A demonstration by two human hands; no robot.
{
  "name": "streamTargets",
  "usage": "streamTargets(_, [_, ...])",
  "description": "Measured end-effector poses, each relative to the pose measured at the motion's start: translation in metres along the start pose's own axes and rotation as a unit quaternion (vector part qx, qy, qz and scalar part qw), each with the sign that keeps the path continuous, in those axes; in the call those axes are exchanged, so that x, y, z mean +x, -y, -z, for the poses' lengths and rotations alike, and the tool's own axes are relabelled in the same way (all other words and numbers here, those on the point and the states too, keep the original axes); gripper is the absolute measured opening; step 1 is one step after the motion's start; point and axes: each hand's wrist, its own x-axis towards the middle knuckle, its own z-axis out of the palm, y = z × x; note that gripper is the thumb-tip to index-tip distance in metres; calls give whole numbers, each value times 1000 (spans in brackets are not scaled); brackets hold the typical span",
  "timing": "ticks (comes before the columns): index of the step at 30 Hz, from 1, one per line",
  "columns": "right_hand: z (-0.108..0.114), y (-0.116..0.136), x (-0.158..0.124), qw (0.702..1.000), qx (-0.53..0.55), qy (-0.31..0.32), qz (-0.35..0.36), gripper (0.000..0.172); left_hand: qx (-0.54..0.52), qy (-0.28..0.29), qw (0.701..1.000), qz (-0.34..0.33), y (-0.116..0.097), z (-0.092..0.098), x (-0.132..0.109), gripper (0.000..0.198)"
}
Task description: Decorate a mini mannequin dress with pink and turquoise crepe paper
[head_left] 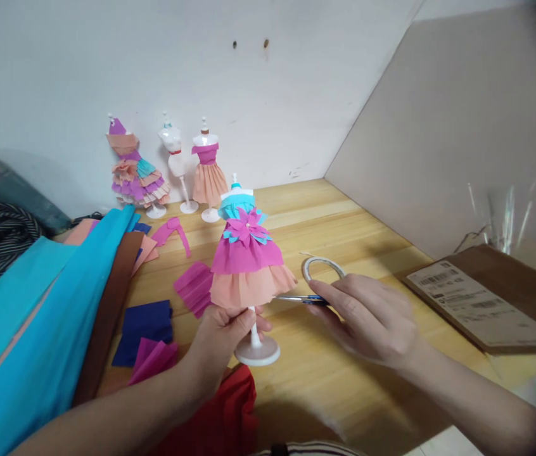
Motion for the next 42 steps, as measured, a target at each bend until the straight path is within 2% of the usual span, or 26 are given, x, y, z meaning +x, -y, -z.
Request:
streamTargets(16, [-3,4,3,1000,14,-3,-13,24,-5,0,1000,9,2,0,-2,39])
streamTargets(26, [-8,12,0,998,35,-29,-43,24,-16,-7,1000,13,2,-1,-1,41])
streamTargets(33, [-5,12,2,998,37,-23,-37,24,40,-8,999,-11,8,5,5,42])
streamTargets(42, [-6,9,4,998,48,-17,-26,22,50,8,998,-27,13,8,6,42])
